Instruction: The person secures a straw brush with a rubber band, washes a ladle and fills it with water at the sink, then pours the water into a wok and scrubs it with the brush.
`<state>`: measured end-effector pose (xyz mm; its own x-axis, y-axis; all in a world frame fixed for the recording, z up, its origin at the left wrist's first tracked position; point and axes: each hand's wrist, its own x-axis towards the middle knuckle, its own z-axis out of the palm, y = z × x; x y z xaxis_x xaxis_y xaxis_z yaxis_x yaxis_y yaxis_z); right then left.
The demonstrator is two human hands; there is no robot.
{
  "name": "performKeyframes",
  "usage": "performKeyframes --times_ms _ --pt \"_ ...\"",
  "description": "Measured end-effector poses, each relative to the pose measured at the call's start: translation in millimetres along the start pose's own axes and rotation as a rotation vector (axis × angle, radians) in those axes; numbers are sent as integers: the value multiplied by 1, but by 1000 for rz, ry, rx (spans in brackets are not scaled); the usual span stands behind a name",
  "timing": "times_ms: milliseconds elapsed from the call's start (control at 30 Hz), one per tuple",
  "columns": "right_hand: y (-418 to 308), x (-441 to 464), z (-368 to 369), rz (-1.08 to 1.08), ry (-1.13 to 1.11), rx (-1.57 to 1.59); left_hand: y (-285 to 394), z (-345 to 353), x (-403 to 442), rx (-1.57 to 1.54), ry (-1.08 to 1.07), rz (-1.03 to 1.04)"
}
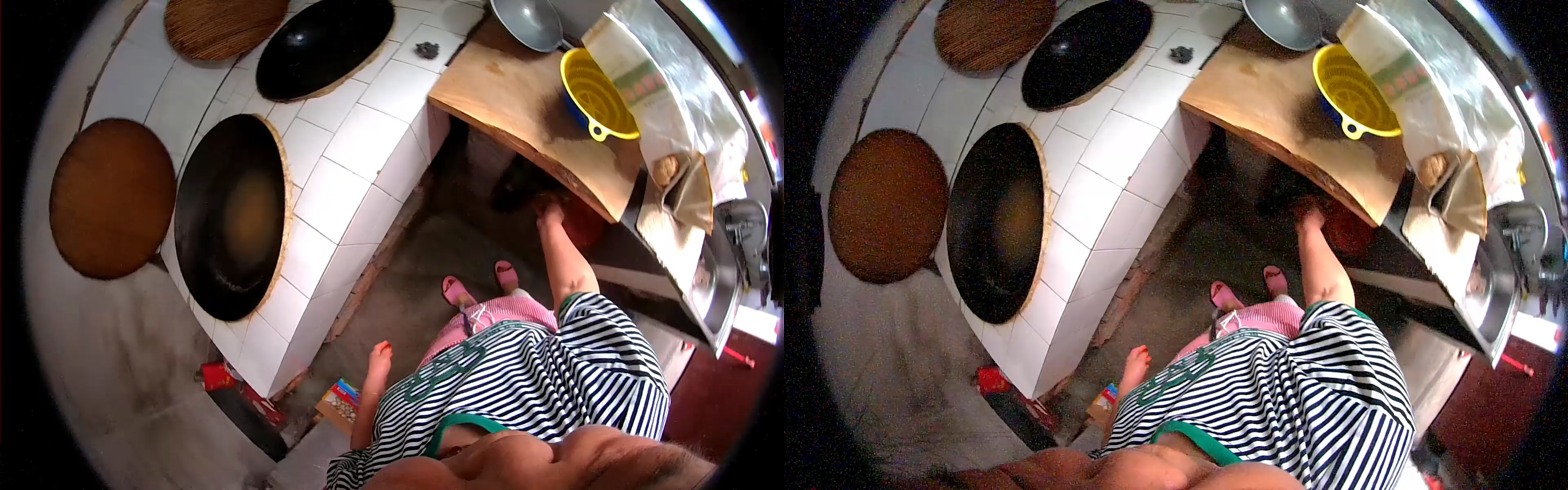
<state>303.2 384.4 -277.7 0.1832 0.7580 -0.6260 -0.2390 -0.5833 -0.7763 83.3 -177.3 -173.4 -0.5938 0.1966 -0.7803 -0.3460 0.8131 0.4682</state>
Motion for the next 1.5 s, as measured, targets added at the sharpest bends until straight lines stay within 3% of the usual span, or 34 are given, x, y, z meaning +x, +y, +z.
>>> performKeyframes --times_ms 33,67,167,233,333,400,433,467,633,900,1033,1200,1300,1367,1433,1500 --pt "22 15 -17 -2 -29 -40 2 -7 -2 -7 -9 0" --pt "15 -5 -17 74 76 231 4 -13 1 -2 -25 -10" --pt "53 18 -55 -164 -41 -24 8 -21 11 35 -93 -23" --pt "39 -7 -73 -269 9 -96 13 -21 29 86 -144 -12" --pt "30 -6 -137 -311 -96 -344 41 -7 63 225 -198 272" --pt "-56 -111 -133 -73 15 -421 101 10 62 247 -250 388" --pt "-51 -106 -160 -78 7 -337 133 21 62 256 -274 442" --pt "-71 -127 -171 50 -11 -309 155 33 68 248 -297 532" --pt "-90 -168 -251 -76 164 105 300 90 47 98 -505 707" --pt "-93 -148 -376 -313 555 524 554 215 3 -178 -812 650" --pt "-105 -126 -438 -539 833 506 655 297 31 -197 -769 567" --pt "-153 -123 -509 -793 1174 573 720 369 62 -344 -686 300" --pt "-217 -153 -489 -871 1283 579 731 391 65 -446 -646 310" --pt "-238 -158 -503 -1027 1265 481 735 404 86 -551 -614 255" --pt "-269 -166 -491 -1182 1271 603 738 402 92 -608 -565 289" --pt "-302 -183 -459 -1194 1213 310 741 384 92 -633 -499 317"
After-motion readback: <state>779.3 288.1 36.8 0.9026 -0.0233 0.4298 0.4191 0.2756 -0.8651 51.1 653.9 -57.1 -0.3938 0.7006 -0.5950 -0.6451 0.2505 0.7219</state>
